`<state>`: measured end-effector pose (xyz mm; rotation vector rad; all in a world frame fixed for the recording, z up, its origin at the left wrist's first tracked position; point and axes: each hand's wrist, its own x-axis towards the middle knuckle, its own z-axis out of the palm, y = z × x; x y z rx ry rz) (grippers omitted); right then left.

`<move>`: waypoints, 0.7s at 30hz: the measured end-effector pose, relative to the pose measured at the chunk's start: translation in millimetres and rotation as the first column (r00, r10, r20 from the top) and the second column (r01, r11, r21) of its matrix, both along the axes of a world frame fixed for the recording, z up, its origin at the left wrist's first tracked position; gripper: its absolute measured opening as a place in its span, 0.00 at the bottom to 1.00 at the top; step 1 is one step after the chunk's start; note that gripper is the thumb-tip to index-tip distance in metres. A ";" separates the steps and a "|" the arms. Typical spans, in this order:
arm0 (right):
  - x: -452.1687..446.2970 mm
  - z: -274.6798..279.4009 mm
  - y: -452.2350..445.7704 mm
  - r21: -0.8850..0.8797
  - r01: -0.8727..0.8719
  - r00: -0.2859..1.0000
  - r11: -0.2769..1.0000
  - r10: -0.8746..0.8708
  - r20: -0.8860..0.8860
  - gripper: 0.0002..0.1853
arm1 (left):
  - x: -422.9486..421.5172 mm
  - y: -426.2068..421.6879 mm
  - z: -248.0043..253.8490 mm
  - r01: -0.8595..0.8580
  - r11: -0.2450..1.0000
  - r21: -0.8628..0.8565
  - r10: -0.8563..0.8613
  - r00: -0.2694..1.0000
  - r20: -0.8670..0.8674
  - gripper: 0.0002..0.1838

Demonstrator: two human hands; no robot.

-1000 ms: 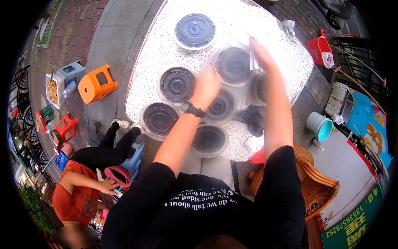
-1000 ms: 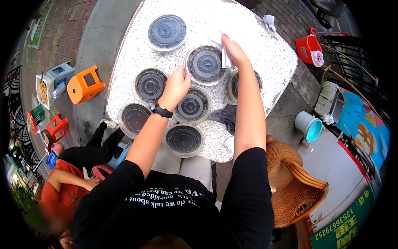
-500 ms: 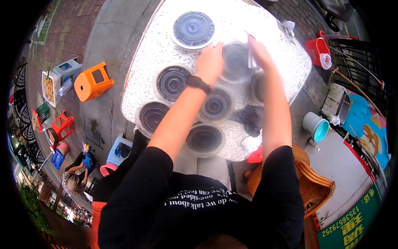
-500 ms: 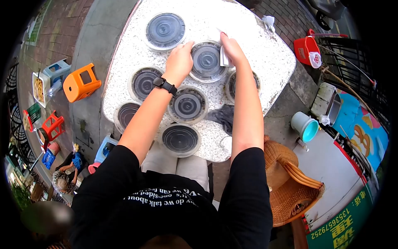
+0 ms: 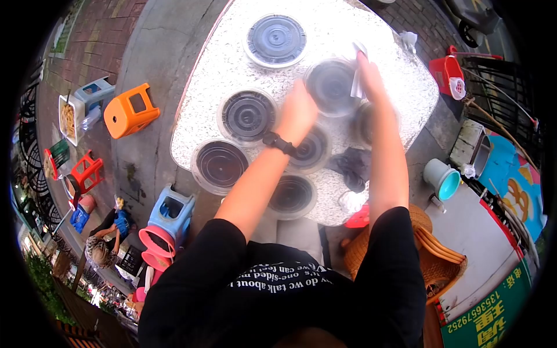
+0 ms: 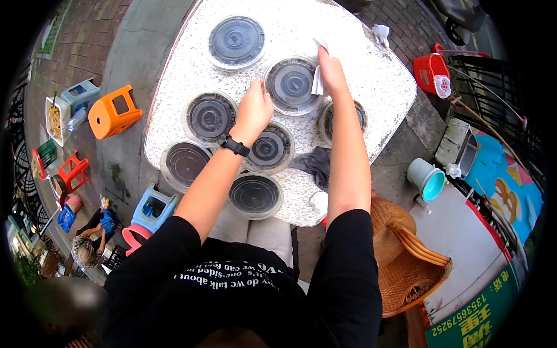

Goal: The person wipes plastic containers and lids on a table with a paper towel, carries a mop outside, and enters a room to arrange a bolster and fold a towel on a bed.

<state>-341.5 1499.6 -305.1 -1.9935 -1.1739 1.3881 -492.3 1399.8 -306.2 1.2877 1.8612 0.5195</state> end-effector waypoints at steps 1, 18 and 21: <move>3.6 -4.9 -2.1 0.018 0.037 0.999 0.999 -0.037 -0.019 0.31 | -0.5 3.9 -0.3 0.023 1.000 -0.004 -0.023 0.999 -0.028 0.13; -20.0 21.2 9.9 -0.001 -0.242 0.970 0.970 0.242 -0.026 0.31 | -4.8 42.1 2.9 0.296 0.950 0.100 -0.268 0.937 -0.224 0.17; -11.1 -2.4 19.6 -0.053 -0.315 0.949 0.948 0.314 -0.026 0.28 | -2.6 42.4 2.6 0.326 0.936 0.131 -0.282 0.920 -0.271 0.17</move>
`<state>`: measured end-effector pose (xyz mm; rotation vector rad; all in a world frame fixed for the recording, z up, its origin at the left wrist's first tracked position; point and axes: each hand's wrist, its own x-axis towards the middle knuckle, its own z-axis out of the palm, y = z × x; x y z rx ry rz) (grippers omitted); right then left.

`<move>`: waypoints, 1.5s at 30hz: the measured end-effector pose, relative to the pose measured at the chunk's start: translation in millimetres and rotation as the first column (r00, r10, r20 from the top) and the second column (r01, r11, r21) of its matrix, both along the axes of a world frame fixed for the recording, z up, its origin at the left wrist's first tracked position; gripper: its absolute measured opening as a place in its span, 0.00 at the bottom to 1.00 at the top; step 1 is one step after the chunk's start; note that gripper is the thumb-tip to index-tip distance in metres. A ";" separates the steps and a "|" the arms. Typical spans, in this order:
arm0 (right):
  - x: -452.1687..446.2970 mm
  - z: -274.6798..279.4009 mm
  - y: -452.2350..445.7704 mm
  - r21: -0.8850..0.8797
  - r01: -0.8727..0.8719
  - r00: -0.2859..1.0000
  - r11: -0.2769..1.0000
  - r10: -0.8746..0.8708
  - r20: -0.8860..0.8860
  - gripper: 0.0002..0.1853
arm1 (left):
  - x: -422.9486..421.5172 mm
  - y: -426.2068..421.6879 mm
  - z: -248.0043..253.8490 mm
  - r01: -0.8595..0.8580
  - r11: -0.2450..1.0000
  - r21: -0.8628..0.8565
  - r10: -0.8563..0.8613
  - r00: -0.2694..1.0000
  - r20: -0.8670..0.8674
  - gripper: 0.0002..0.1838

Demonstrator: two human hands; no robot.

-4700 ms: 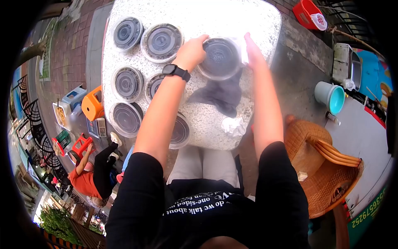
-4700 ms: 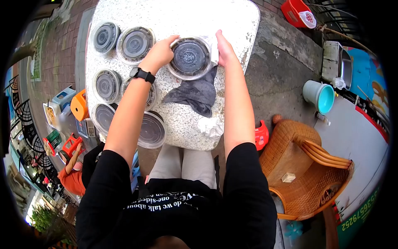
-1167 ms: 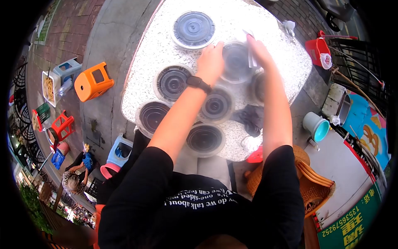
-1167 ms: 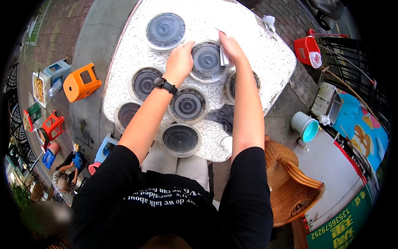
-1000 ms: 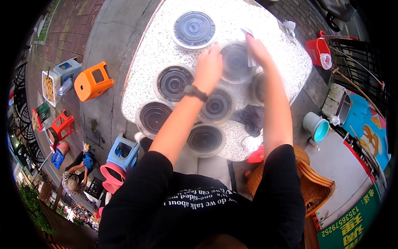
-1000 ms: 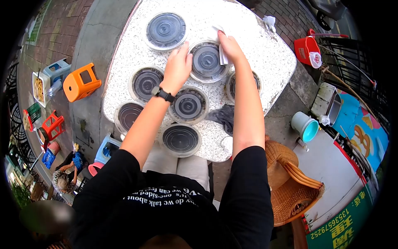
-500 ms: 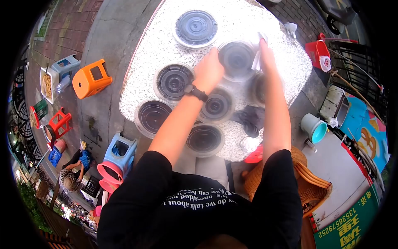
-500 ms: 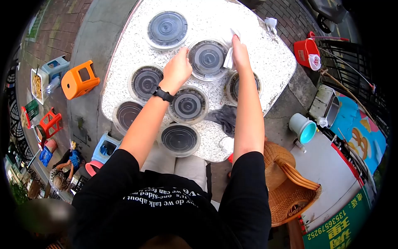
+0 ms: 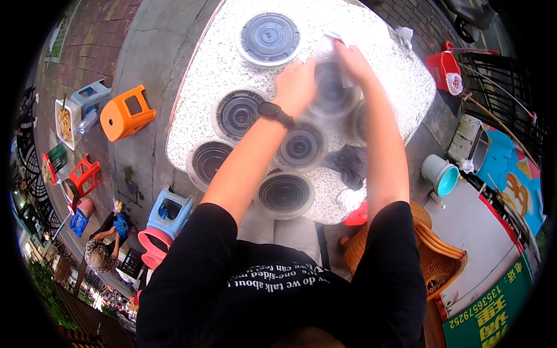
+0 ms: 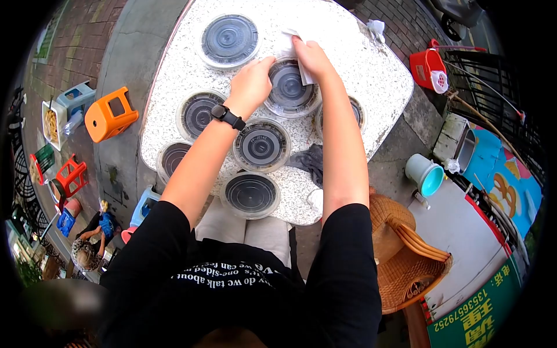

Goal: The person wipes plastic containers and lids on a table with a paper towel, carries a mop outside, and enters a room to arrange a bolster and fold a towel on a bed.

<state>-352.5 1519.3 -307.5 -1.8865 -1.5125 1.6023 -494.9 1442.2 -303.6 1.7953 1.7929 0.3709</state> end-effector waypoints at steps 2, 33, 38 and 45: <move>-5.6 28.8 -1.1 -0.012 0.020 0.997 1.000 -0.019 0.076 0.27 | -1.5 -1.3 1.0 0.006 1.000 0.018 -0.006 1.000 -0.020 0.17; -98.6 -21.6 40.4 -0.268 0.423 0.655 0.866 -0.496 -0.570 0.24 | -103.6 17.7 -42.2 -0.379 0.868 -0.322 0.497 0.644 0.581 0.23; -91.4 -19.5 42.1 -0.294 0.367 0.663 0.883 -0.470 -0.583 0.24 | -128.6 42.5 -13.4 -0.168 0.902 -0.397 0.383 0.734 0.560 0.27; -92.8 -12.9 36.5 -0.227 0.354 0.762 0.907 -0.420 -0.492 0.24 | -144.3 85.4 -4.1 0.190 0.880 -0.435 0.012 0.908 0.420 0.25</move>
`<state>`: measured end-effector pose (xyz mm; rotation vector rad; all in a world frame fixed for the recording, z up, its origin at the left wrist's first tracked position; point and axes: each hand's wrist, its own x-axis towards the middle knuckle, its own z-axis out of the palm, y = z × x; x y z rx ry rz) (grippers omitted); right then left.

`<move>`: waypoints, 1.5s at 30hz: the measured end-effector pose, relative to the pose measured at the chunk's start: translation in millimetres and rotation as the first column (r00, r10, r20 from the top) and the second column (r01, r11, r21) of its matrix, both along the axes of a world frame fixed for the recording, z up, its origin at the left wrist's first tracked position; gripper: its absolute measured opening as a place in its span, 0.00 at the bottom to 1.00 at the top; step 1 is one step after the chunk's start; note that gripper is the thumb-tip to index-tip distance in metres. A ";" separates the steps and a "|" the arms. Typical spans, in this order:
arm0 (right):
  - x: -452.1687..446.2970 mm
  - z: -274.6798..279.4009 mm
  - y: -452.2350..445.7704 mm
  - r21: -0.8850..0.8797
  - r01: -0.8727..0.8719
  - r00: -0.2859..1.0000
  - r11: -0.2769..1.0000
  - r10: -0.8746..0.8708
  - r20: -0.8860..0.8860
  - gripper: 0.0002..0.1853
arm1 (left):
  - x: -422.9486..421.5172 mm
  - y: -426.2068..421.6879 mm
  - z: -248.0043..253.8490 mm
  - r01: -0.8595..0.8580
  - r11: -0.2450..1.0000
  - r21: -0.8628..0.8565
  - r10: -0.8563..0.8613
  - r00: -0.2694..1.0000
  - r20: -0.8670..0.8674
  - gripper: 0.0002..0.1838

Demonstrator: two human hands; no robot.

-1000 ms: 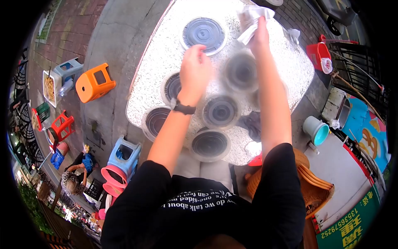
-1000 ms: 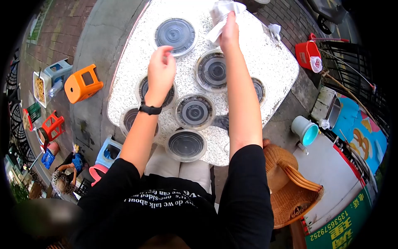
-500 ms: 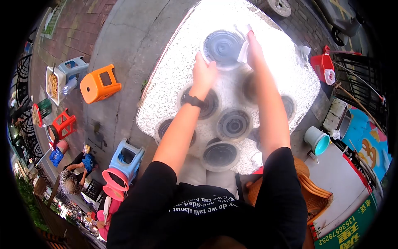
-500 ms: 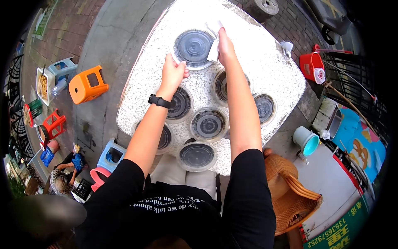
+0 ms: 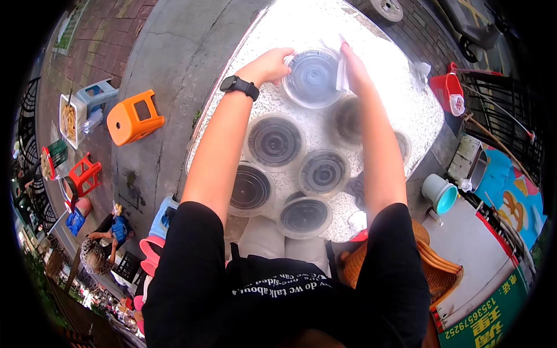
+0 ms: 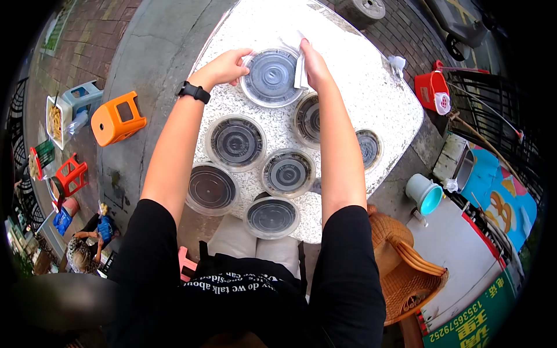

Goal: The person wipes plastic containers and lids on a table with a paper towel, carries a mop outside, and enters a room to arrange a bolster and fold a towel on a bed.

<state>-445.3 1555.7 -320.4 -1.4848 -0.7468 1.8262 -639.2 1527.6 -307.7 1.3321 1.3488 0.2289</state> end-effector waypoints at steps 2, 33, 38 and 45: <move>4.3 -5.7 0.2 -0.069 0.024 0.994 0.997 -0.032 -0.107 0.24 | 0.9 -10.9 -5.1 -0.094 0.973 0.209 0.109 0.992 -0.063 0.26; 26.1 46.4 -13.8 -0.038 0.510 0.756 0.859 -0.469 -0.457 0.26 | 13.2 -40.0 13.2 -0.004 0.774 0.633 0.189 0.956 -0.225 0.22; 56.7 98.1 -68.7 0.020 0.564 0.486 0.825 -0.313 -0.816 0.24 | 36.0 -109.7 51.0 -0.468 0.684 0.559 0.505 0.857 0.100 0.15; 40.4 183.6 -227.3 -0.327 0.437 0.315 0.838 -0.483 -0.817 0.22 | 100.7 -209.9 119.4 -0.089 0.430 -0.898 0.898 -0.056 0.436 0.26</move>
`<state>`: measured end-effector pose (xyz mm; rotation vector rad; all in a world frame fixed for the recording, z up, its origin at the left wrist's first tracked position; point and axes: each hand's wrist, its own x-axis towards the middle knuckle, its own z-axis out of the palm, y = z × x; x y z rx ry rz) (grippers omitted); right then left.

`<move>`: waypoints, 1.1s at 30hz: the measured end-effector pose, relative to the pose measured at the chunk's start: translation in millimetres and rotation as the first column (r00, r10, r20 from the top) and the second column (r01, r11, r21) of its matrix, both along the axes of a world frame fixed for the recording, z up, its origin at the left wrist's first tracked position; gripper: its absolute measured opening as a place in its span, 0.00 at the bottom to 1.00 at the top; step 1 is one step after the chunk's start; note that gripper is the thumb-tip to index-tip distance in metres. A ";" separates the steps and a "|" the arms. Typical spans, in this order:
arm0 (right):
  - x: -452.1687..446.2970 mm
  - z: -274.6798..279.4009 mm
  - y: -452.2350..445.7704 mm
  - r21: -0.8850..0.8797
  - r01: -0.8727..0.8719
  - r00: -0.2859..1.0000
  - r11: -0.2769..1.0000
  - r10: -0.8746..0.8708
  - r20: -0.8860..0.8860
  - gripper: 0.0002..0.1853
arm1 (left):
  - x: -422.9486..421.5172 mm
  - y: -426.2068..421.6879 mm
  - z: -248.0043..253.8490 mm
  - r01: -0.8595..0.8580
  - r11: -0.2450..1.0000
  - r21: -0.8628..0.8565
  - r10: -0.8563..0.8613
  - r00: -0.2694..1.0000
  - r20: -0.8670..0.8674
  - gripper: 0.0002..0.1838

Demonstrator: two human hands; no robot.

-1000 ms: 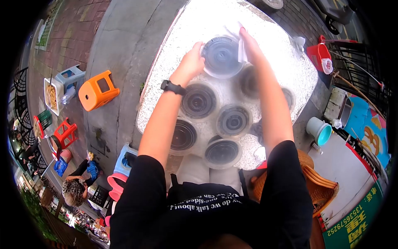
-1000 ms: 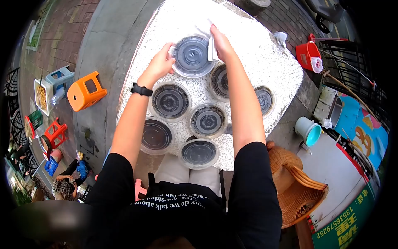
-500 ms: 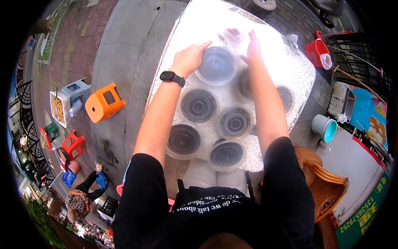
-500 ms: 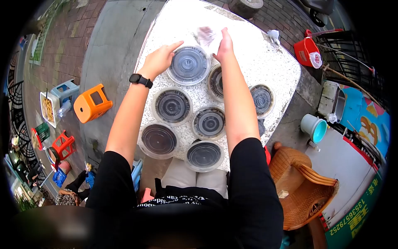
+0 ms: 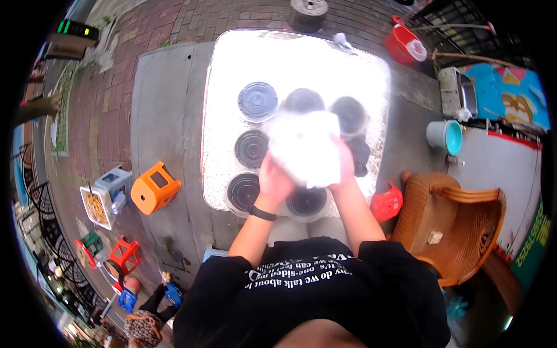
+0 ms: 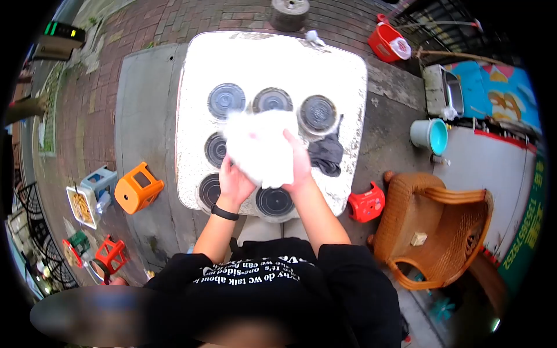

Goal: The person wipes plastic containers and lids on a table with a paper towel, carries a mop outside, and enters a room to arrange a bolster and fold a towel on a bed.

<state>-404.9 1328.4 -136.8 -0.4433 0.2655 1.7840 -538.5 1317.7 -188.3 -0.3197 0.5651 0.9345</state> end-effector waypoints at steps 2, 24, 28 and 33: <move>2.1 7.6 -40.1 -0.270 -0.084 0.939 0.959 0.167 0.300 0.22 | -2.2 -26.2 -17.4 0.032 0.991 0.130 -0.038 0.998 0.051 0.30; 159.5 62.6 -336.3 -0.287 0.203 -0.377 0.936 0.345 0.859 0.25 | 206.4 -245.8 69.6 0.852 0.363 0.378 -0.491 0.520 -0.699 0.20; 181.7 74.0 -391.0 -0.251 0.007 -0.344 0.968 0.238 0.908 0.24 | 243.3 -297.0 94.9 0.860 0.371 0.350 -0.641 0.510 -0.574 0.18; 199.6 77.9 -444.5 -0.037 0.059 -0.406 0.998 0.057 0.912 0.17 | 269.9 -336.0 93.3 0.833 0.382 0.401 -0.551 0.553 -0.625 0.16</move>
